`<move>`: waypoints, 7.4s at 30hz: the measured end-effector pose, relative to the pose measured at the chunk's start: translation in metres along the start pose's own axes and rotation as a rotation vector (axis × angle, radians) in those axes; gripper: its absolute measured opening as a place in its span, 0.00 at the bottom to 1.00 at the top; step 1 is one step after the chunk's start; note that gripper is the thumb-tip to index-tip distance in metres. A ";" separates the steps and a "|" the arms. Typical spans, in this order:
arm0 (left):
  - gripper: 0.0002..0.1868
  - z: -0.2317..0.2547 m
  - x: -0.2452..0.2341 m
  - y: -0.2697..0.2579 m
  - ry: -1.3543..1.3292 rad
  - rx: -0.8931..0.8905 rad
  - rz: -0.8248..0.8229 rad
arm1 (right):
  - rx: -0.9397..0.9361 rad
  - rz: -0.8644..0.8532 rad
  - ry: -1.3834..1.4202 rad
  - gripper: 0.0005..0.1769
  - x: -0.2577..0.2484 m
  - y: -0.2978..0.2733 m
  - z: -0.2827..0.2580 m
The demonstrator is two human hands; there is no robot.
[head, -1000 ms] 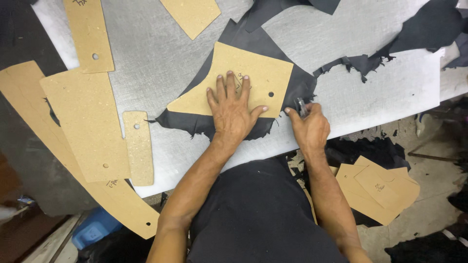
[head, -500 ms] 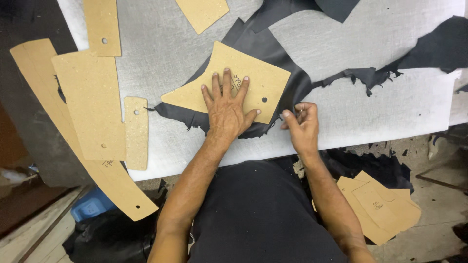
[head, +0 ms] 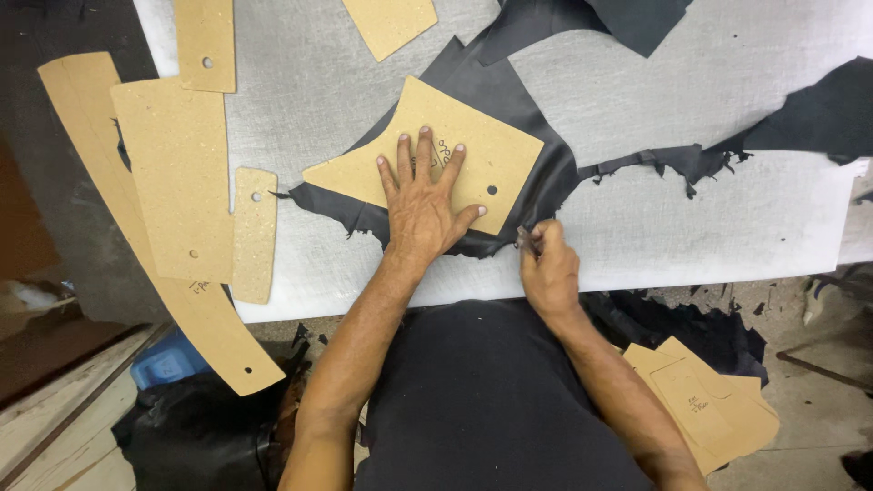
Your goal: The person places cardboard templates onto a large sheet of black fabric, traces the outlines with a pen, and cuts the fabric along the traced lines using a utility knife. The person then removes the cut pieces and scrap fabric from the table.
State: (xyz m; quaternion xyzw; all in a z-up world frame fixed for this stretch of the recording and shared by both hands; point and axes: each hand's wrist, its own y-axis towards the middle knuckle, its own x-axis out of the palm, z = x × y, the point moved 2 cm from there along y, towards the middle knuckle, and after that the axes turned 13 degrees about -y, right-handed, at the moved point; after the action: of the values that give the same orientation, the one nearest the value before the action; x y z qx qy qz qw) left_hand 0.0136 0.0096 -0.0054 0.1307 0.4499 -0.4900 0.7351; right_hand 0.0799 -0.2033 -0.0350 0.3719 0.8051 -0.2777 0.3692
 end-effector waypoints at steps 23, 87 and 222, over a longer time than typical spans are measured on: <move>0.39 -0.013 0.016 -0.029 -0.174 0.082 0.179 | -0.454 -0.151 -0.237 0.26 -0.020 -0.004 -0.030; 0.67 -0.025 -0.022 -0.038 -0.068 -0.496 0.217 | -1.397 -0.209 -0.496 0.27 0.065 0.160 -0.187; 0.48 -0.093 -0.097 0.066 0.875 0.630 -0.559 | -0.663 0.086 -0.695 0.20 0.006 0.010 -0.053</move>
State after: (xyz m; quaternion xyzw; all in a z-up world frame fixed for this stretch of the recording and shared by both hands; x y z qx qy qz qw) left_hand 0.0087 0.1589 0.0024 0.4083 0.5611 -0.6748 0.2513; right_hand 0.0650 -0.1566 -0.0109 0.1523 0.6632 -0.0983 0.7262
